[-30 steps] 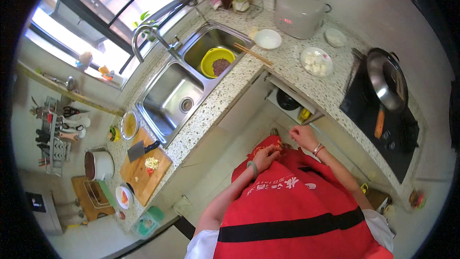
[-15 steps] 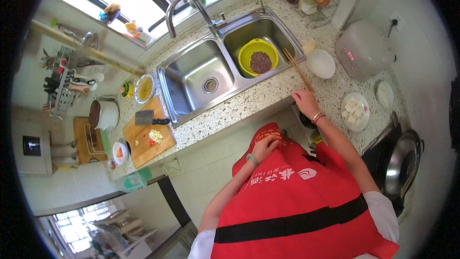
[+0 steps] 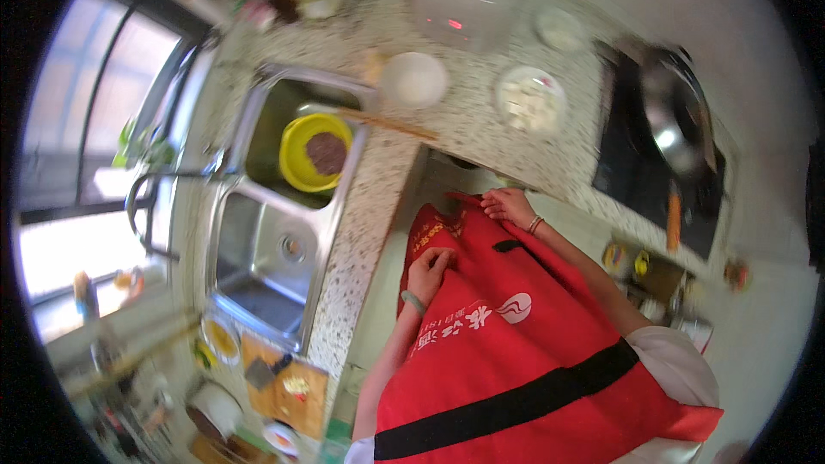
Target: The person puts on a red apron, turns on the stove, and retrieves a plate. They transfer sliced meat from a yellow colander to the plate, then add soy sauce and a powdered seasoning from a packet. Finally, they mix the meat with the seasonings using chopsticks.
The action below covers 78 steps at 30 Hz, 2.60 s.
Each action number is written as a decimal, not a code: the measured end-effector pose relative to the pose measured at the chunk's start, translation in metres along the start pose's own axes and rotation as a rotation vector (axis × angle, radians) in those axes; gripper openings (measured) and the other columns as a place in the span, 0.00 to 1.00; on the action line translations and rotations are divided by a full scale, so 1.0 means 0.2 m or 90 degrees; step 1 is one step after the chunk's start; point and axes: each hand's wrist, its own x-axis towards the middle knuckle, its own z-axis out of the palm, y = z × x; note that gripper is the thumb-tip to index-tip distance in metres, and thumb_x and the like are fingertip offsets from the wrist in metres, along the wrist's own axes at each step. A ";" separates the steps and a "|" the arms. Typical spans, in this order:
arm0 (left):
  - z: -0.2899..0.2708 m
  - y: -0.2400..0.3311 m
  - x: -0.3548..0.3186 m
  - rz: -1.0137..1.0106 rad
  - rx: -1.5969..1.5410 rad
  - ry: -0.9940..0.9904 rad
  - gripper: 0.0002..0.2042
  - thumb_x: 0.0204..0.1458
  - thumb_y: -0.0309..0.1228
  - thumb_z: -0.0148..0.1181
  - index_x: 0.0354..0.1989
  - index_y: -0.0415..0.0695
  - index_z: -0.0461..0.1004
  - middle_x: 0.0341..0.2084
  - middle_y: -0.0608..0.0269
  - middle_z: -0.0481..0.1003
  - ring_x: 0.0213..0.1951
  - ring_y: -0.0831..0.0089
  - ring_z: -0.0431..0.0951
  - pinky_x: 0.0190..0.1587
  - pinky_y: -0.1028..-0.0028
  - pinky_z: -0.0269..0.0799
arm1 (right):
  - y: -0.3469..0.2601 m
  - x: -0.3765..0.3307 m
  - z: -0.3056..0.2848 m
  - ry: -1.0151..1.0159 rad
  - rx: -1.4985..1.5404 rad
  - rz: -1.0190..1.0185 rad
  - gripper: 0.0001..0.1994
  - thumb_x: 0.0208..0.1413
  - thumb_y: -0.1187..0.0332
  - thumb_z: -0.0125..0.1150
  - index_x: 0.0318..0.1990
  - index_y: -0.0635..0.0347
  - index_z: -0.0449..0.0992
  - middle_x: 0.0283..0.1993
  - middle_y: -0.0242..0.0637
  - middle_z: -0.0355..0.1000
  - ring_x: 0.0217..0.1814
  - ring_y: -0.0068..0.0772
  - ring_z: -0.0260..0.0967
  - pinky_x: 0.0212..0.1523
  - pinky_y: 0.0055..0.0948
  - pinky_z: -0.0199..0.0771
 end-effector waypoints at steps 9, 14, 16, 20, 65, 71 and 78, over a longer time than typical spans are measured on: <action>0.43 -0.01 0.14 0.015 -0.015 -0.291 0.11 0.61 0.30 0.50 0.42 0.35 0.73 0.33 0.61 0.77 0.37 0.75 0.77 0.42 0.76 0.73 | 0.90 -0.72 -1.12 0.346 0.745 -0.285 0.16 0.63 0.58 0.44 0.43 0.64 0.71 0.44 0.47 0.74 0.49 0.49 0.70 0.50 0.43 0.72; 0.84 0.01 0.14 0.072 0.121 -0.379 0.10 0.60 0.30 0.50 0.43 0.37 0.73 0.34 0.61 0.77 0.37 0.76 0.76 0.41 0.77 0.73 | 0.97 -1.01 -1.59 0.566 0.833 -0.344 0.23 0.62 0.51 0.44 0.48 0.67 0.65 0.52 0.51 0.68 0.58 0.52 0.64 0.58 0.47 0.66; 1.04 0.00 0.11 0.079 0.107 -0.385 0.10 0.60 0.30 0.50 0.43 0.38 0.73 0.34 0.62 0.77 0.36 0.76 0.76 0.40 0.77 0.73 | 1.00 -1.06 -1.83 0.564 0.883 -0.371 0.24 0.61 0.49 0.45 0.43 0.68 0.68 0.51 0.51 0.69 0.60 0.53 0.62 0.60 0.48 0.63; 1.52 -0.11 0.14 0.061 0.090 -0.352 0.10 0.60 0.32 0.51 0.44 0.39 0.73 0.33 0.63 0.77 0.36 0.77 0.76 0.39 0.77 0.73 | 1.06 -1.05 -2.23 0.515 1.002 -0.421 0.37 0.57 0.32 0.32 0.24 0.62 0.71 0.26 0.39 0.68 0.31 0.37 0.63 0.53 0.40 0.64; 2.78 -0.89 -0.29 -0.207 -0.423 0.024 0.16 0.60 0.33 0.51 0.49 0.35 0.61 0.40 0.52 0.72 0.39 0.62 0.77 0.39 0.66 0.78 | 1.37 -1.87 -2.49 0.145 0.222 0.068 0.30 0.61 0.47 0.46 0.49 0.72 0.69 0.48 0.55 0.72 0.46 0.48 0.74 0.48 0.41 0.75; 2.75 -1.25 -0.28 -0.106 -0.257 0.105 0.11 0.59 0.33 0.51 0.36 0.34 0.66 0.28 0.54 0.73 0.31 0.67 0.77 0.33 0.70 0.76 | 1.37 -1.59 -2.87 0.427 0.212 -0.077 0.14 0.63 0.65 0.46 0.49 0.68 0.64 0.43 0.51 0.74 0.34 0.43 0.77 0.35 0.38 0.81; 2.77 -0.95 -0.48 -0.219 -0.306 0.096 0.16 0.62 0.40 0.47 0.43 0.38 0.70 0.36 0.60 0.74 0.30 0.71 0.76 0.31 0.70 0.77 | 1.59 -1.18 -3.47 0.477 0.123 -0.096 0.22 0.61 0.60 0.43 0.55 0.71 0.60 0.54 0.57 0.62 0.52 0.55 0.66 0.46 0.53 0.71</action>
